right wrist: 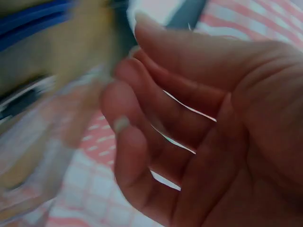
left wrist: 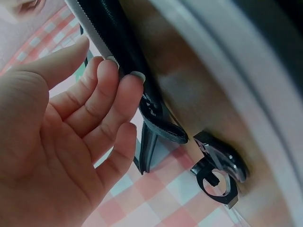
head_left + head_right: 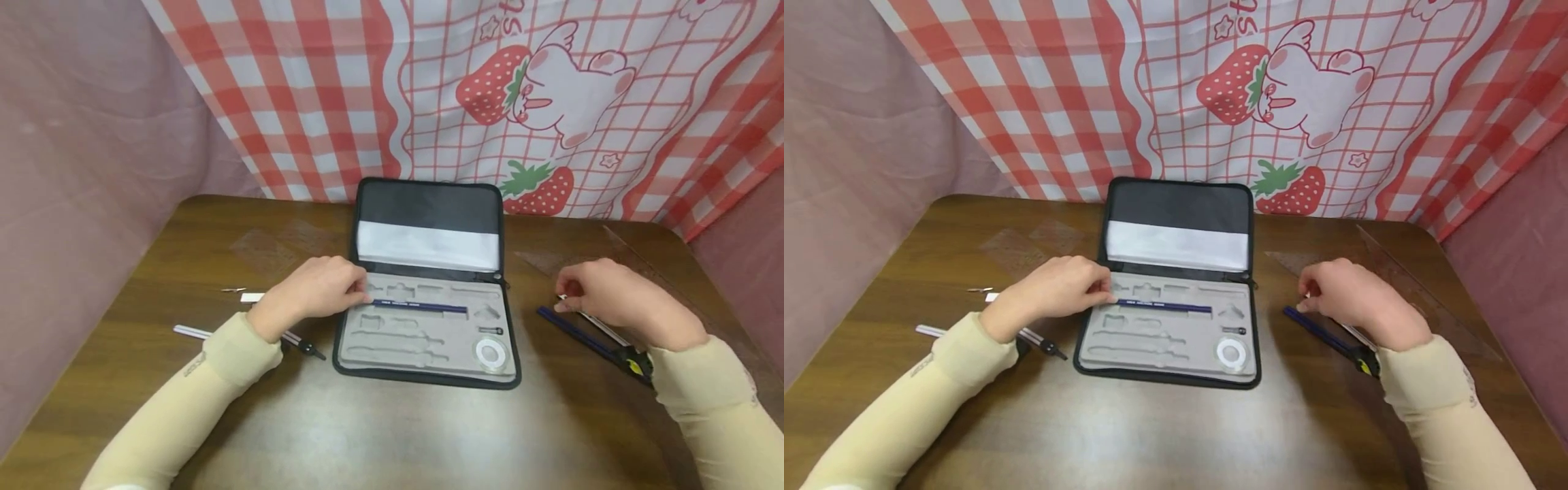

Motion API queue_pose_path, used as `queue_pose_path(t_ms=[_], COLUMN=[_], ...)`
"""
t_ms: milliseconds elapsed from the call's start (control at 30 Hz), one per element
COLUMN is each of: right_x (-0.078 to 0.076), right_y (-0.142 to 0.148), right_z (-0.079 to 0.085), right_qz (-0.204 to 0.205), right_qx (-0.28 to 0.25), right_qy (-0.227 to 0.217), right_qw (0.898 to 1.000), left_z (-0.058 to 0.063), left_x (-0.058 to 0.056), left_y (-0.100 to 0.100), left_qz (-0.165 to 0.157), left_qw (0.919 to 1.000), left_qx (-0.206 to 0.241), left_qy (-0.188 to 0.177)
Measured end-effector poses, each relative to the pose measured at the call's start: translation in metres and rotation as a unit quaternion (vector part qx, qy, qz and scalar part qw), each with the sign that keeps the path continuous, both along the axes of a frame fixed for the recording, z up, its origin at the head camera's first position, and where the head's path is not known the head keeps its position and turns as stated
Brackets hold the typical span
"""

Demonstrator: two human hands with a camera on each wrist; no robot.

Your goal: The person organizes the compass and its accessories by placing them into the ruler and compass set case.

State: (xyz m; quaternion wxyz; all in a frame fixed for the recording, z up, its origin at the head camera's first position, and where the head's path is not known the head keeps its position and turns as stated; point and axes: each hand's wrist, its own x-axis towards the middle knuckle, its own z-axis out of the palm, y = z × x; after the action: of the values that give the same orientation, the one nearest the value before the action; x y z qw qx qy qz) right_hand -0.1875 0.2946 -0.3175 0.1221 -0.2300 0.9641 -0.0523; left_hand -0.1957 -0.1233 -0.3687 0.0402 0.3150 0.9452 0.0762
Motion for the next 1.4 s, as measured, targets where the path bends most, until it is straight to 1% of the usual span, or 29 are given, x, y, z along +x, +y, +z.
queue_pose_path(t_ms=[67,167,267,367,500,633,833,933,1133,1233,1333,1400], right_x=[0.002,0.004,0.004,0.002,-0.001,0.000,0.001,0.003,0.009,0.011,0.014,0.015], right_y=[0.011,0.024,0.031,0.033,0.034,0.034,0.034,0.036,0.032,0.017,-0.008,-0.027], right_z=[-0.008,-0.018,-0.025,-0.029,-0.032,-0.033,-0.033,-0.032,-0.021,-0.014,-0.010,-0.011], right_qz=[-0.003,-0.005,-0.010,-0.008,-0.007,-0.015,-0.022,-0.017,0.007,0.019,0.034,0.044], right_qx=[0.015,0.032,0.041,0.037,0.024,0.006,-0.028,-0.021,-0.006,-0.013,-0.020,-0.026], right_qy=[-0.042,-0.076,-0.081,-0.079,-0.095,-0.121,-0.129,-0.116,-0.044,-0.013,0.026,0.055], right_qw=[0.999,0.997,0.996,0.996,0.995,0.992,0.991,0.993,0.999,1.000,0.999,0.997], left_z=[0.001,0.002,0.003,0.003,0.002,0.002,0.002,0.001,0.003,0.003,0.004,0.004], left_x=[0.000,0.001,0.002,0.004,0.004,0.003,0.003,0.002,0.002,0.002,0.002,0.001], left_y=[-0.001,-0.002,-0.003,-0.004,-0.005,-0.003,-0.002,-0.001,0.000,-0.001,0.000,0.001], left_qz=[0.005,0.008,0.008,0.012,0.012,0.008,0.009,0.009,0.009,0.006,0.005,0.005], left_qw=[1.0000,0.9999,0.9999,0.9996,0.9990,0.9988,0.9986,0.9984,0.9974,0.9971,0.9971,0.9969], left_qx=[-0.001,-0.001,0.006,0.012,0.019,0.022,0.022,0.020,0.026,0.027,0.022,0.022], left_qy=[-0.003,-0.008,-0.013,-0.022,-0.039,-0.044,-0.048,-0.052,-0.067,-0.072,-0.073,-0.075])
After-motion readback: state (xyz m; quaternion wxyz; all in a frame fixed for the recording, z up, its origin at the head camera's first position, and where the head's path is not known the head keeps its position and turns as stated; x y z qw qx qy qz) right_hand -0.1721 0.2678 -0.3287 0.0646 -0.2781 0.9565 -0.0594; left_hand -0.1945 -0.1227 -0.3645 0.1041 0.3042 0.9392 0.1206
